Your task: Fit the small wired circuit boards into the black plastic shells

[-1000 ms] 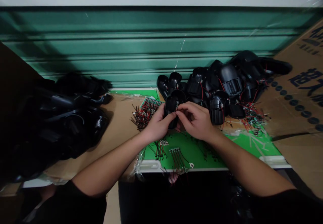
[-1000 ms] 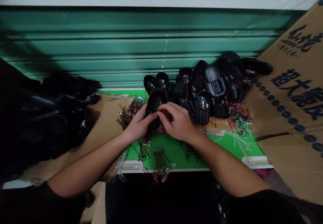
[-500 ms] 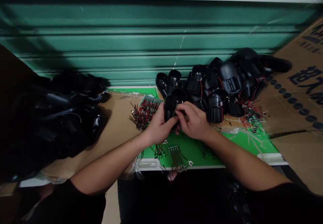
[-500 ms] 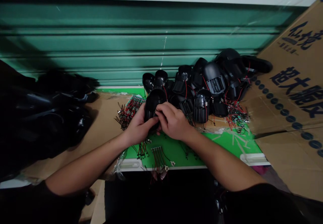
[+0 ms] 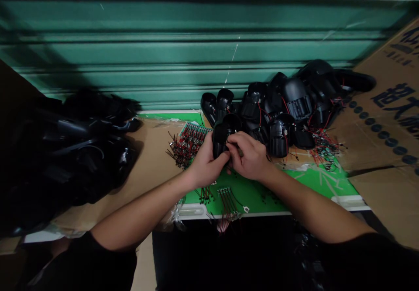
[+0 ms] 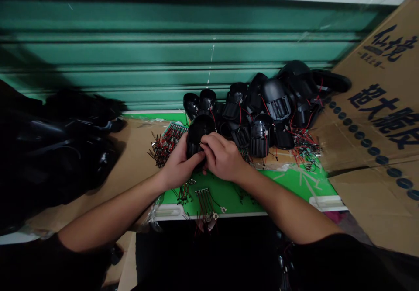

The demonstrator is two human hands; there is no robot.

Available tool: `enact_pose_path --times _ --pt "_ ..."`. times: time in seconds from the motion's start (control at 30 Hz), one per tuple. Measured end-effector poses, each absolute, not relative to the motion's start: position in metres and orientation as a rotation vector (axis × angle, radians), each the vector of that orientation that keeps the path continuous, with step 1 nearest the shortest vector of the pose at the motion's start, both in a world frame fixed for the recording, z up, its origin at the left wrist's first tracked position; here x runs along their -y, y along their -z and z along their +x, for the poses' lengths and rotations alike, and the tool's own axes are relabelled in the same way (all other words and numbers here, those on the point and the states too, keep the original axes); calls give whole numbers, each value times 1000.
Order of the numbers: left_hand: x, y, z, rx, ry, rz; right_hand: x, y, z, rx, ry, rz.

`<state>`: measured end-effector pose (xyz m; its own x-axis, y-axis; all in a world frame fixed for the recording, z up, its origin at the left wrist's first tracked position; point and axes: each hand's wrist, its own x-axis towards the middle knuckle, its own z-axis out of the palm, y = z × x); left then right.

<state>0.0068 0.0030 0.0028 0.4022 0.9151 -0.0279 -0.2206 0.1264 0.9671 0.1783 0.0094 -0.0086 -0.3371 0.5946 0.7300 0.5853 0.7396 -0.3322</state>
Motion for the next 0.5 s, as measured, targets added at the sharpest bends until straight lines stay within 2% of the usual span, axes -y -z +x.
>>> enact_pose_path --times 0.5 --pt "-1 -1 7 -766 -973 1181 -7 8 178 2011 12 -912"
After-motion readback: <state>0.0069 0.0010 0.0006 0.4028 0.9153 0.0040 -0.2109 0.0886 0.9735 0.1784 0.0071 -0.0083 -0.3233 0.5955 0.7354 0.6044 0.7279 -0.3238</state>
